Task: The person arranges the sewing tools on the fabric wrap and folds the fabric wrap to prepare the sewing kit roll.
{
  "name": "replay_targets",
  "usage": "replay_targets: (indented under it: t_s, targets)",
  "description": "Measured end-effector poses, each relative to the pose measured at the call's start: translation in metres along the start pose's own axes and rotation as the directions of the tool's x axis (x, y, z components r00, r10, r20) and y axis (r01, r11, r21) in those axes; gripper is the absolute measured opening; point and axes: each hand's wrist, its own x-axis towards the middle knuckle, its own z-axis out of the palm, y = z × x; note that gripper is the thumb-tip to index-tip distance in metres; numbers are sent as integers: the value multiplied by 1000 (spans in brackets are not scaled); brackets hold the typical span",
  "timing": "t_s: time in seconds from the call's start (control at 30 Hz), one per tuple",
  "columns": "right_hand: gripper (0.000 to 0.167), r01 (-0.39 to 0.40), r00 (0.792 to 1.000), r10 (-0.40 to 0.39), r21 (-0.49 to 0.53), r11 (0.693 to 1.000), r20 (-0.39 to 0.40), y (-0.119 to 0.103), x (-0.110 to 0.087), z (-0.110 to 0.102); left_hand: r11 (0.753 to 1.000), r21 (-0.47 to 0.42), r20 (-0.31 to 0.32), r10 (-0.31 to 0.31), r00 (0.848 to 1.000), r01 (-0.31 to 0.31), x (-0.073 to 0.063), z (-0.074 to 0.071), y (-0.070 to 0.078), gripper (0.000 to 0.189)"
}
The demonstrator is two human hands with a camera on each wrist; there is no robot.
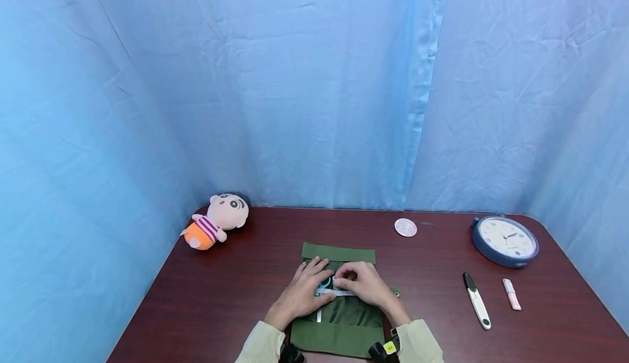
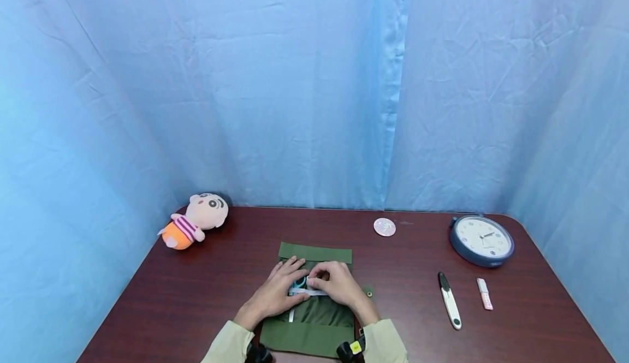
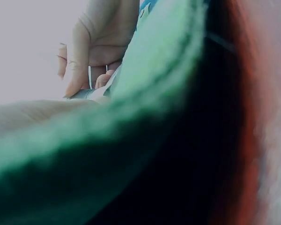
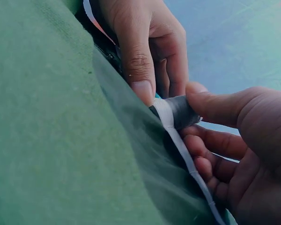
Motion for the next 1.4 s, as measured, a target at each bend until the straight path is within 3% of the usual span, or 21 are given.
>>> replay_targets:
  t_s: [0.33, 0.77, 1.13, 1.4]
  targets:
    - [12, -54, 997, 57, 45, 998, -47, 5, 0, 4, 1000, 7, 9, -10, 1000, 10, 0, 1, 0, 52]
    - [12, -74, 989, 74, 5, 997, -127, 9, 1, 9, 1000, 14, 26, -16, 1000, 16, 1, 0, 1, 52]
    - [14, -73, 989, 75, 26, 997, -128, 14, 0, 9, 1000, -1, 14, -14, 1000, 14, 0, 2, 0, 50]
    - [14, -113, 985, 114, 9, 993, -129, 11, 0, 9, 1000, -17, 9, -6, 1000, 6, 0, 2, 0, 50]
